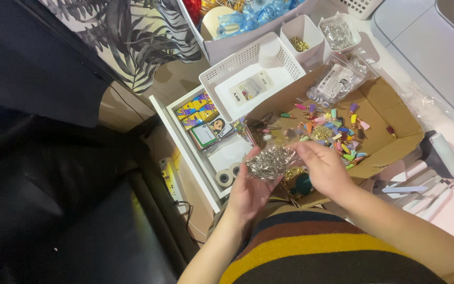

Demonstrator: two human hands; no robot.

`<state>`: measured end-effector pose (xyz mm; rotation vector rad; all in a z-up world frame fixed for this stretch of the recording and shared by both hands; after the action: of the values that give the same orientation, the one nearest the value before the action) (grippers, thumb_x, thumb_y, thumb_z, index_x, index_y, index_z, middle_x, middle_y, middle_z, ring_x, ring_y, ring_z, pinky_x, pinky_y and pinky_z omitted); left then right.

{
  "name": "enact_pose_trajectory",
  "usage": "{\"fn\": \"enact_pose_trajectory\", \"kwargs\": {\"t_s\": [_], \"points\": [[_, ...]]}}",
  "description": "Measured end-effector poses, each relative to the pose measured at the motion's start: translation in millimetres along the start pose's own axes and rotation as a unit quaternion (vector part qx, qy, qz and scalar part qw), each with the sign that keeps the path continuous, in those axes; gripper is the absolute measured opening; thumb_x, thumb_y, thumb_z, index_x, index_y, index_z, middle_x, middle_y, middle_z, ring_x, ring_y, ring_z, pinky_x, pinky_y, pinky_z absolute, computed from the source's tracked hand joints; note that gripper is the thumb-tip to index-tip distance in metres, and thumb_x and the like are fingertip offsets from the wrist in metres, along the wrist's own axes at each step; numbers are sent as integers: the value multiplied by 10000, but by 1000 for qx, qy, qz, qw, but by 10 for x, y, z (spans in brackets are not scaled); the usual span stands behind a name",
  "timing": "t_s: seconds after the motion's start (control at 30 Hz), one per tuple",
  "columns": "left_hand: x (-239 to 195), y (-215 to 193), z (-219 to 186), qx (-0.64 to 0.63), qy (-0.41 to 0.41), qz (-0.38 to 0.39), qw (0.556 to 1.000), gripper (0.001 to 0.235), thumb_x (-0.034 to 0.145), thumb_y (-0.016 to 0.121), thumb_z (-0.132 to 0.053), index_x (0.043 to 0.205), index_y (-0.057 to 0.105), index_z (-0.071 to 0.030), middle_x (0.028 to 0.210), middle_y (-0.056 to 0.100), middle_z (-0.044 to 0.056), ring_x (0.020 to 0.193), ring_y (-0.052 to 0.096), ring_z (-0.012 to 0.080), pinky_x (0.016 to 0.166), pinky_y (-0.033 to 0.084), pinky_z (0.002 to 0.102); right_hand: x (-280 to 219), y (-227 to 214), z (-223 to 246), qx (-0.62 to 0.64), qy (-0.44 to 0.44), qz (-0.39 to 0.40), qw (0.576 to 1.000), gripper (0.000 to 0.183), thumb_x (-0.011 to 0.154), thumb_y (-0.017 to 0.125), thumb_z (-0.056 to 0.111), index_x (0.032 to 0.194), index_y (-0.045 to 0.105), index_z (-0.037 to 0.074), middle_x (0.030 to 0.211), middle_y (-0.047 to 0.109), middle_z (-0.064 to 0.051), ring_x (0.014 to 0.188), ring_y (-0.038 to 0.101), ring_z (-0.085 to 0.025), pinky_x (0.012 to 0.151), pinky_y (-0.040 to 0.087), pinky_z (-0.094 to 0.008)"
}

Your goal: The person sorts small colorful tassels and metallic rings from a cardboard box into clear plastic bags. They place the filled bags into a white drawer organizer and continue transferring items from the box to the bags.

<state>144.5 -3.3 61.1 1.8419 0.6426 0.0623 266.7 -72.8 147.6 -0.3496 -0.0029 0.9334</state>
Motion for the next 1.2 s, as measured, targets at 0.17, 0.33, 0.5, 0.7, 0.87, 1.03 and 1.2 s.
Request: {"fn": "enact_pose_trajectory", "kwargs": {"t_s": [0.17,0.33,0.5,0.7,0.87,1.03,1.2], "points": [[22,-117,-70,171,52,-9,984,360,865,563,-299,1200,531,-171,1212,551,138,1024,572,242,911,470,380,-39,-73,96,-8,-39,-23,999,416,990,360,302,1068,663,29,1046,666,-183,1082,587,-310,986,396,-458],[-145,308,-437,386,166,3,908,377,794,678,-130,1159,597,-77,1108,630,98,1055,584,216,953,427,373,-48,-224,55,-10,-73,-27,997,376,995,342,221,1042,658,22,1041,660,-189,1055,595,-317,997,384,-481],[-225,736,-605,567,230,1,791,478,680,786,-207,1130,634,-162,1041,658,45,1027,617,231,934,459,370,-115,-113,-82,53,-107,30,992,341,966,372,197,1014,673,45,1027,684,-171,1043,610,-295,973,407,-470],[-232,684,-521,572,218,-26,790,61,747,738,-144,799,707,-139,637,645,-11,636,625,108,610,515,227,-149,-75,-141,47,-115,43,991,242,914,478,135,963,684,20,940,711,-155,919,667,-266,867,497,-413],[-276,711,-548,551,226,-87,799,99,771,729,-127,741,661,-61,587,609,69,571,607,143,514,495,251,-149,-268,-128,21,-126,-33,991,188,853,583,107,1005,633,7,925,678,-143,881,644,-249,821,509,-386],[-271,677,-500,546,254,-111,790,132,774,731,-144,727,638,-64,607,609,88,586,619,161,493,493,252,-287,-163,52,-93,-227,-52,968,274,752,708,162,968,608,26,914,640,-136,844,624,-244,764,519,-356],[-237,776,-350,508,166,-70,842,100,864,586,-38,794,571,32,747,580,131,493,657,229,403,577,279,-368,111,38,-205,-291,-28,934,521,674,792,281,1041,570,-15,1079,560,-226,1064,550,-408,930,448,-495]]}}
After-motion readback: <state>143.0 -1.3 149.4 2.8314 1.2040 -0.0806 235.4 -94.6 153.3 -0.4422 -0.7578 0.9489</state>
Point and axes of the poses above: each hand's wrist, its own x-axis towards the middle knuckle, its own y-axis out of the palm, z = x × y, the point moved 7 cm from there along x, towards the middle knuckle
